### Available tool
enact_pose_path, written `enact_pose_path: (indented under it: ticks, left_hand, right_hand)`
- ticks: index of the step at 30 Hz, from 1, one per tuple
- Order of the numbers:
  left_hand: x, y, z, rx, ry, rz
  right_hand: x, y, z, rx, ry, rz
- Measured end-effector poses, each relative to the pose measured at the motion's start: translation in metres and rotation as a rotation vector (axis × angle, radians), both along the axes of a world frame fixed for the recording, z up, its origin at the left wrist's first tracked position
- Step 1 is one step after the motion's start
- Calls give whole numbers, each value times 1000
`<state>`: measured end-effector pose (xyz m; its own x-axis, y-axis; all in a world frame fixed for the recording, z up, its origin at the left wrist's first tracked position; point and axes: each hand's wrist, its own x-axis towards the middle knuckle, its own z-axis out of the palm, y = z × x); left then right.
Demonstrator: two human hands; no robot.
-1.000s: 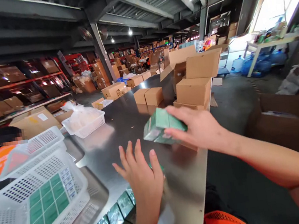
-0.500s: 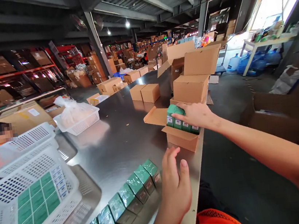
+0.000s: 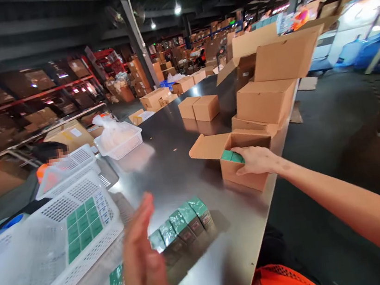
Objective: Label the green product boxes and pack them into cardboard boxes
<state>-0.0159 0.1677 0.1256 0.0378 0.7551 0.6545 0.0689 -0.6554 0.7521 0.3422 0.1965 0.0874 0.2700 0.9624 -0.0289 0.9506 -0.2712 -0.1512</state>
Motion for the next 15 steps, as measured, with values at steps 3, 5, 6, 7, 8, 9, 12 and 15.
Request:
enact_pose_path:
  ticks: [3, 5, 6, 7, 8, 9, 12, 15]
  left_hand:
    - [-51, 13, -11, 14, -208, 266]
    - [-83, 20, -36, -105, -265, 457]
    - [-95, 22, -53, -194, -301, 540]
    - [-104, 23, -71, -282, -348, 595]
    - [-109, 22, -89, -371, -404, 613]
    - [-111, 20, -107, -469, -446, 614]
    - [-101, 12, -148, -689, -360, 581]
    - [-90, 3, -166, -738, -230, 586]
  right_hand:
    - [10, 4, -1, 14, -17, 86]
    - [1, 4, -2, 191, -80, 154]
    - [-11, 4, -1, 310, -99, 218]
    - [-26, 3, 1, 415, -97, 301]
    - [-46, 3, 3, 477, -69, 418]
    - [-69, 4, 5, 494, -19, 560]
    - [-139, 13, 7, 370, 64, 913]
    - [-187, 29, 0, 164, 42, 1032]
